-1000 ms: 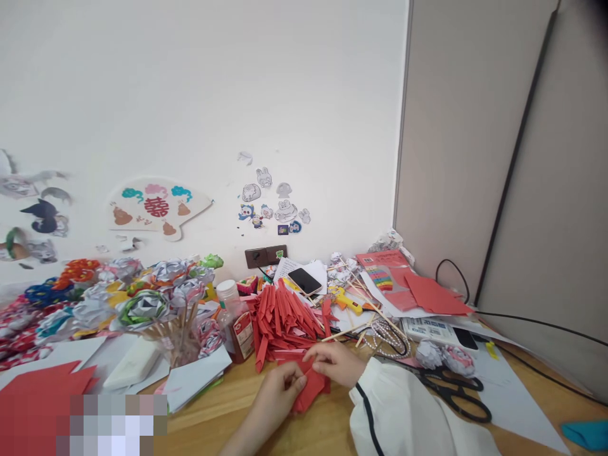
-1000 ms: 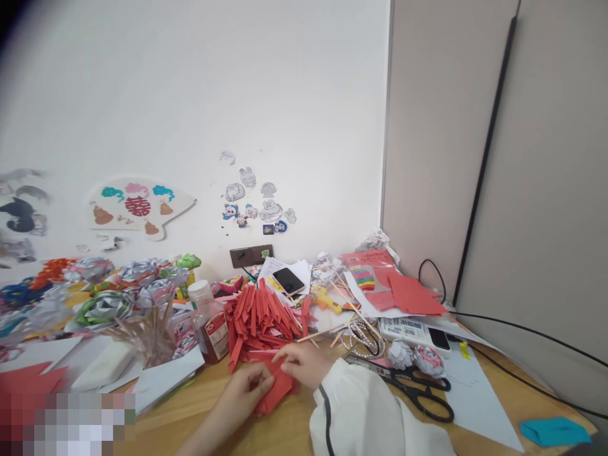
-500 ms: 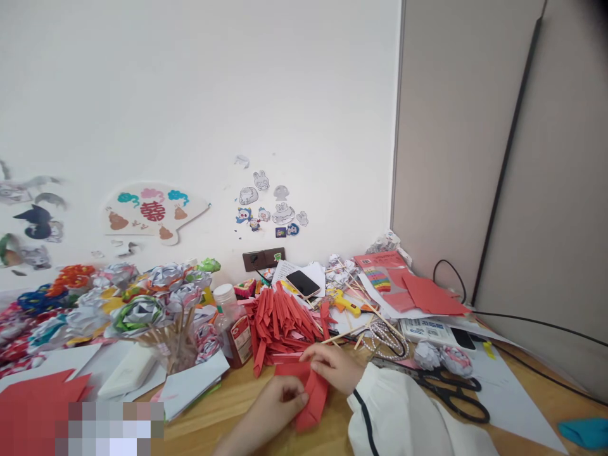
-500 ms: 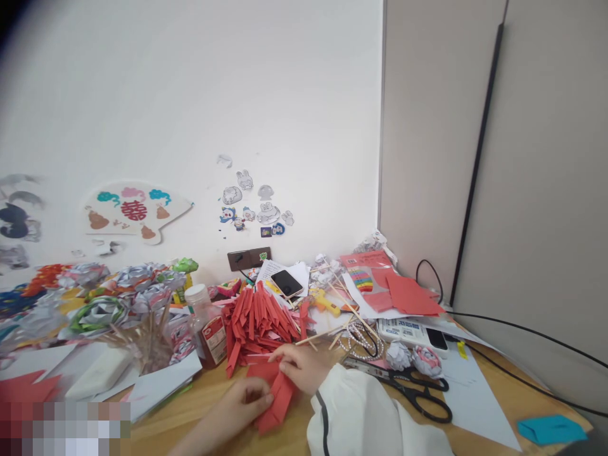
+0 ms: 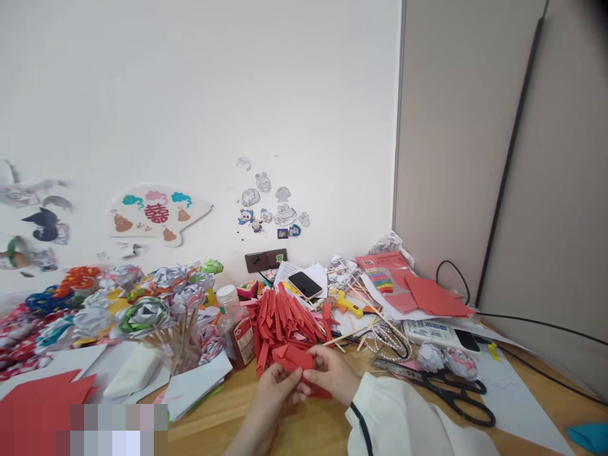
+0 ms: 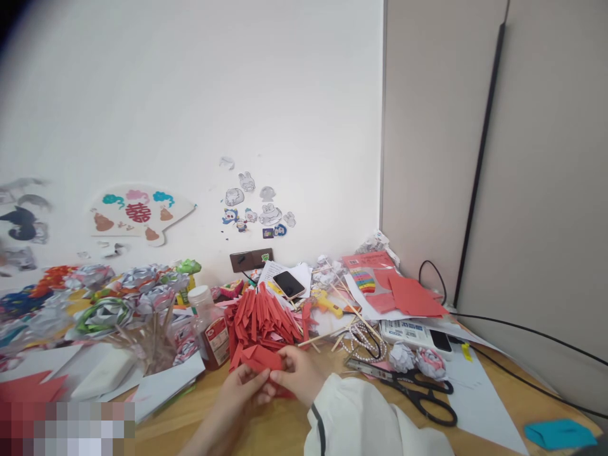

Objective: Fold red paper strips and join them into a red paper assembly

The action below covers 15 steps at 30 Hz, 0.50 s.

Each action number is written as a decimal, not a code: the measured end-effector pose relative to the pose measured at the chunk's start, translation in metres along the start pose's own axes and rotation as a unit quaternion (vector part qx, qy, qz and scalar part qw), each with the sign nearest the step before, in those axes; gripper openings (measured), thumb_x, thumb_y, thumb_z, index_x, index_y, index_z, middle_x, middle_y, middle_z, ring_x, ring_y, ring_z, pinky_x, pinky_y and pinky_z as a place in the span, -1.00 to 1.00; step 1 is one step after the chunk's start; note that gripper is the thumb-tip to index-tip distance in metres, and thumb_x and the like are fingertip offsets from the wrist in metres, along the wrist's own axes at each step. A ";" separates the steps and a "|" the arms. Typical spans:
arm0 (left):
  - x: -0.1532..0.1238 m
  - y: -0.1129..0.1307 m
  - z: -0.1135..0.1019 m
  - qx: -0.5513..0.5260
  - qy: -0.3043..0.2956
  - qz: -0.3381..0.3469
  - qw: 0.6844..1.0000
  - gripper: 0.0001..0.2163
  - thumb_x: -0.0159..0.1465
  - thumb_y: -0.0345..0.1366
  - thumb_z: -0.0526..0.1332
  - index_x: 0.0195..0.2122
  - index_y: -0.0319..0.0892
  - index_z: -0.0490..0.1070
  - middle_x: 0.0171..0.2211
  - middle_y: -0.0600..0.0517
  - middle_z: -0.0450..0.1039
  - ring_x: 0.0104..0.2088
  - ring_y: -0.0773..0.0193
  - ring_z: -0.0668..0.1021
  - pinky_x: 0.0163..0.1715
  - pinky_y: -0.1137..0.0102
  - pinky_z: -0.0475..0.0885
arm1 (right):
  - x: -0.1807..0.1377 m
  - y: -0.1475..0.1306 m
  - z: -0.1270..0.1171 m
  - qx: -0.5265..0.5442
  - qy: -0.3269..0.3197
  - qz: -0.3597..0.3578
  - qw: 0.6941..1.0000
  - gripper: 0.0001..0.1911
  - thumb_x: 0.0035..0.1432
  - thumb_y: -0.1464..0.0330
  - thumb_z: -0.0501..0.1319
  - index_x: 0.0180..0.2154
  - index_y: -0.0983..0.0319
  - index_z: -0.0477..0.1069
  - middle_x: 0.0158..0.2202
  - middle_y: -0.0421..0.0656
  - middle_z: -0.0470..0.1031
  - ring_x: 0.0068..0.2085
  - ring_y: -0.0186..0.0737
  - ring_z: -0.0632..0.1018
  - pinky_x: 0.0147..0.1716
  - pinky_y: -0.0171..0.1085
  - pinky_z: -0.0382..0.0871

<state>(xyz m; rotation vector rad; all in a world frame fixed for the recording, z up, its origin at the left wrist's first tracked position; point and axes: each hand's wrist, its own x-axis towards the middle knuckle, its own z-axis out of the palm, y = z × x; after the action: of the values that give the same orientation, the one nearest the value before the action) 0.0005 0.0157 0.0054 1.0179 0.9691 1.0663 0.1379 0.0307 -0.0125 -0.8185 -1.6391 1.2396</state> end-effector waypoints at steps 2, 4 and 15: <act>-0.003 0.005 0.001 -0.006 -0.004 0.013 1.000 -0.74 -0.16 -0.20 0.25 -0.53 -0.25 0.23 -0.75 0.06 0.38 -0.71 0.39 0.42 -0.72 0.54 0.28 | 0.001 0.000 0.005 0.025 0.005 -0.003 1.000 -0.75 -0.12 0.29 0.13 -0.35 0.29 0.22 -0.53 -0.23 0.34 -0.53 -0.39 0.37 -0.51 -0.38 0.24; -0.004 0.011 0.000 0.009 0.006 0.044 0.999 -0.74 -0.13 -0.19 0.22 -0.50 -0.24 0.23 -0.76 0.10 0.37 -0.73 0.40 0.41 -0.73 0.54 0.28 | 0.001 0.000 0.003 0.028 0.007 0.005 1.000 -0.77 -0.11 0.29 0.13 -0.38 0.29 0.22 -0.59 -0.26 0.31 -0.58 -0.42 0.35 -0.57 -0.40 0.22; 0.001 0.016 -0.013 0.072 -0.019 0.080 0.994 -0.69 -0.15 -0.21 0.23 -0.43 -0.21 0.16 -0.73 0.15 0.36 -0.76 0.39 0.40 -0.76 0.52 0.26 | 0.007 0.007 -0.020 0.027 -0.007 0.027 0.999 -0.72 -0.12 0.21 0.11 -0.43 0.32 0.24 -0.67 -0.27 0.29 -0.65 -0.45 0.31 -0.62 -0.42 0.18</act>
<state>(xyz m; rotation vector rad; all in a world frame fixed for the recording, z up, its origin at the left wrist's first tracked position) -0.0148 0.0213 0.0180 1.2475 0.9568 1.1165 0.1537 0.0462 -0.0150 -0.8282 -1.5970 1.3247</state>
